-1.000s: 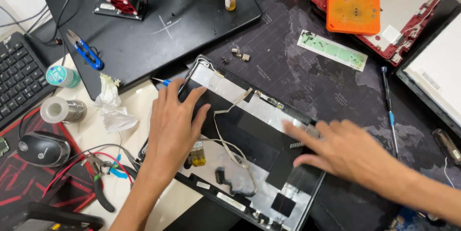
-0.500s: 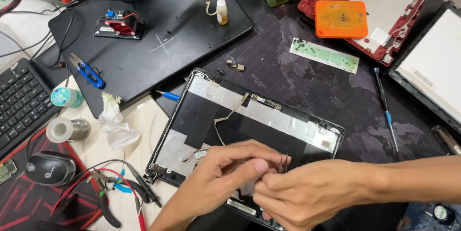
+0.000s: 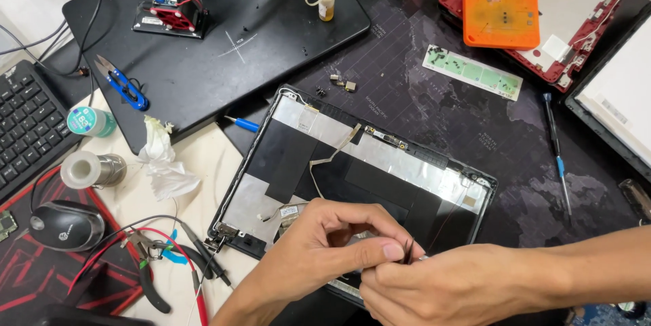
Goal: The person works on the back of a disassembled laptop display panel on a repair bench. They route a flat cable across the panel, use a small tool on a connector, apply tape from an orange tape dispenser over the panel and cable, and press the tape and foil shielding down by hand.
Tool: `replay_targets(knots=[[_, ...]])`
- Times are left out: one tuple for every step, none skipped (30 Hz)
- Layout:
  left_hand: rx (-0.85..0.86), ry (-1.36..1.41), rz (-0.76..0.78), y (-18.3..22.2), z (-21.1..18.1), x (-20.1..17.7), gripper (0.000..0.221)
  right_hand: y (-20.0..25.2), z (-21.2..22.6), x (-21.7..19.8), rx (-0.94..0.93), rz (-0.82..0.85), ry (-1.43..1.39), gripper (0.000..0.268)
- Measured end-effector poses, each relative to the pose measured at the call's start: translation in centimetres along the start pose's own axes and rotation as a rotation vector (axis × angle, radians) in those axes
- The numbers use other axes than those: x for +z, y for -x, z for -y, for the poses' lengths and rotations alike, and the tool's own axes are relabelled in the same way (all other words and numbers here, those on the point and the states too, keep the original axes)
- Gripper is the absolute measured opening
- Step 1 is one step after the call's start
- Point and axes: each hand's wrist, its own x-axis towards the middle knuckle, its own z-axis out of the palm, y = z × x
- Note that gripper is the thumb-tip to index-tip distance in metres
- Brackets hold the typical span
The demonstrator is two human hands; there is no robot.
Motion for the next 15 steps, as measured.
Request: replay_targets(knots=[[0.003, 0.013, 0.006, -0.04, -0.1, 0.03, 0.017, -0.06, -0.07, -0.12, 0.001, 0.007, -0.002, 0.026], [0.002, 0.012, 0.008, -0.06, -0.07, -0.01, 0.017, -0.09, -0.14, -0.22, 0.003, 0.008, -0.002, 0.026], [-0.004, 0.032, 0.018, -0.1, -0.05, -0.04, 0.017, -0.1, -0.21, -0.32, 0.019, 0.002, 0.007, 0.023], [-0.012, 0.052, 0.028, -0.11, -0.02, -0.07, 0.016, -0.12, -0.25, -0.43, 0.036, -0.004, 0.015, 0.02], [-0.015, 0.052, 0.031, -0.11, 0.02, -0.09, 0.016, -0.01, -0.16, -0.37, 0.04, -0.003, 0.014, 0.02], [-0.018, 0.051, 0.023, -0.1, 0.06, -0.12, 0.015, 0.09, -0.09, -0.3, 0.046, -0.009, 0.014, 0.019], [-0.02, 0.049, 0.015, -0.08, 0.1, -0.14, 0.014, 0.18, -0.02, -0.24, 0.052, -0.014, 0.014, 0.019], [-0.022, 0.048, 0.016, -0.13, 0.09, -0.11, 0.014, 0.28, 0.08, -0.21, 0.055, -0.014, 0.014, 0.019], [-0.027, 0.047, 0.011, -0.17, 0.08, -0.1, 0.013, 0.37, 0.17, -0.17, 0.057, -0.015, 0.009, 0.019], [-0.032, 0.047, 0.005, -0.19, 0.07, -0.07, 0.012, 0.45, 0.24, -0.14, 0.058, -0.016, 0.002, 0.018], [-0.034, 0.047, 0.005, -0.19, 0.06, -0.08, 0.012, 0.45, 0.24, -0.13, 0.059, -0.016, 0.002, 0.018], [-0.029, 0.051, 0.013, -0.17, 0.05, -0.08, 0.012, 0.44, 0.24, -0.11, 0.066, -0.025, -0.003, 0.018], [-0.024, 0.054, 0.02, -0.14, 0.05, -0.09, 0.012, 0.42, 0.24, -0.09, 0.074, -0.035, -0.007, 0.019], [-0.025, 0.054, 0.02, -0.12, 0.09, -0.09, 0.012, 0.4, 0.28, -0.09, 0.075, -0.035, -0.007, 0.019], [-0.031, 0.061, 0.018, -0.12, 0.12, -0.09, 0.012, 0.4, 0.31, -0.1, 0.073, -0.035, -0.013, 0.019]])
